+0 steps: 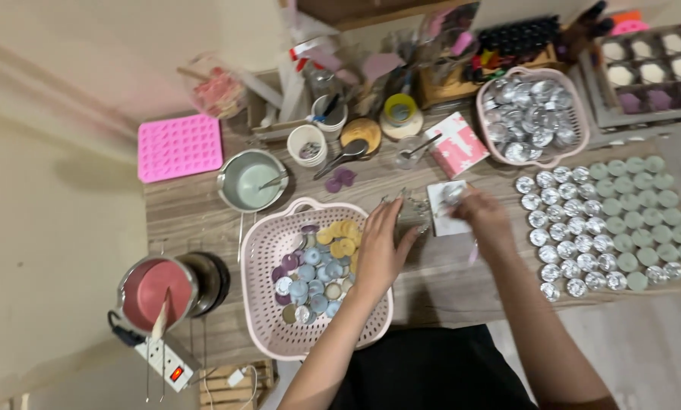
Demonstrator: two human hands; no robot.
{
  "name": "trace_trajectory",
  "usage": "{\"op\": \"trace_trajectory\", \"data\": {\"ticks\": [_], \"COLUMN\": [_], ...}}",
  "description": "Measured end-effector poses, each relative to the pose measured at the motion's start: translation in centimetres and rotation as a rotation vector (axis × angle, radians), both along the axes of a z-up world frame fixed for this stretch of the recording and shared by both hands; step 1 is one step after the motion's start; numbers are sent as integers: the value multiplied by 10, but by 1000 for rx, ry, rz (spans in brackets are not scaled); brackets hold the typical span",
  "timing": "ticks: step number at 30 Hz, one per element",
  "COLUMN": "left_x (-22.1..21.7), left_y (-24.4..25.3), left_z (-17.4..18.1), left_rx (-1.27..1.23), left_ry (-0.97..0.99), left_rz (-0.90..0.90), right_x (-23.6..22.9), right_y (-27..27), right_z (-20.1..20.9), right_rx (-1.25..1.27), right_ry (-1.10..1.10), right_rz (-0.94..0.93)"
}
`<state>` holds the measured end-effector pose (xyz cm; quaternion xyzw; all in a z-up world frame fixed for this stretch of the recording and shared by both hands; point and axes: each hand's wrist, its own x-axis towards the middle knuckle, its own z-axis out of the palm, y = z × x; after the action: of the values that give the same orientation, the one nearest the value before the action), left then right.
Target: The recorder sorts through a pink basket of various small candle tins and wax components on a workshop table.
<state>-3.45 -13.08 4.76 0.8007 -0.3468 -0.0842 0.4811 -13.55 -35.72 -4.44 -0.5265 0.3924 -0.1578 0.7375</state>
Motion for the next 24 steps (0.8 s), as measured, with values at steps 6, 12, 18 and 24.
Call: {"op": "trace_trajectory", "data": {"ticks": [6, 12, 18, 24], "left_x": [1, 9, 31, 48], "left_y": [12, 43, 55, 57], "left_z": [-35, -28, -20, 5], "left_rx": [15, 68, -85, -232], "left_ry": [50, 279, 641, 391], "left_rz": [50, 207, 366, 270], "right_x": [-10, -9, -31, -133], "right_y": [-164, -211, -194, -214], "right_z": [-51, -78, -34, 18], "right_rx": [-481, -713, -884, -1014], "right_ry": [133, 338, 310, -11], "right_rz": [-385, -453, -523, -426]}}
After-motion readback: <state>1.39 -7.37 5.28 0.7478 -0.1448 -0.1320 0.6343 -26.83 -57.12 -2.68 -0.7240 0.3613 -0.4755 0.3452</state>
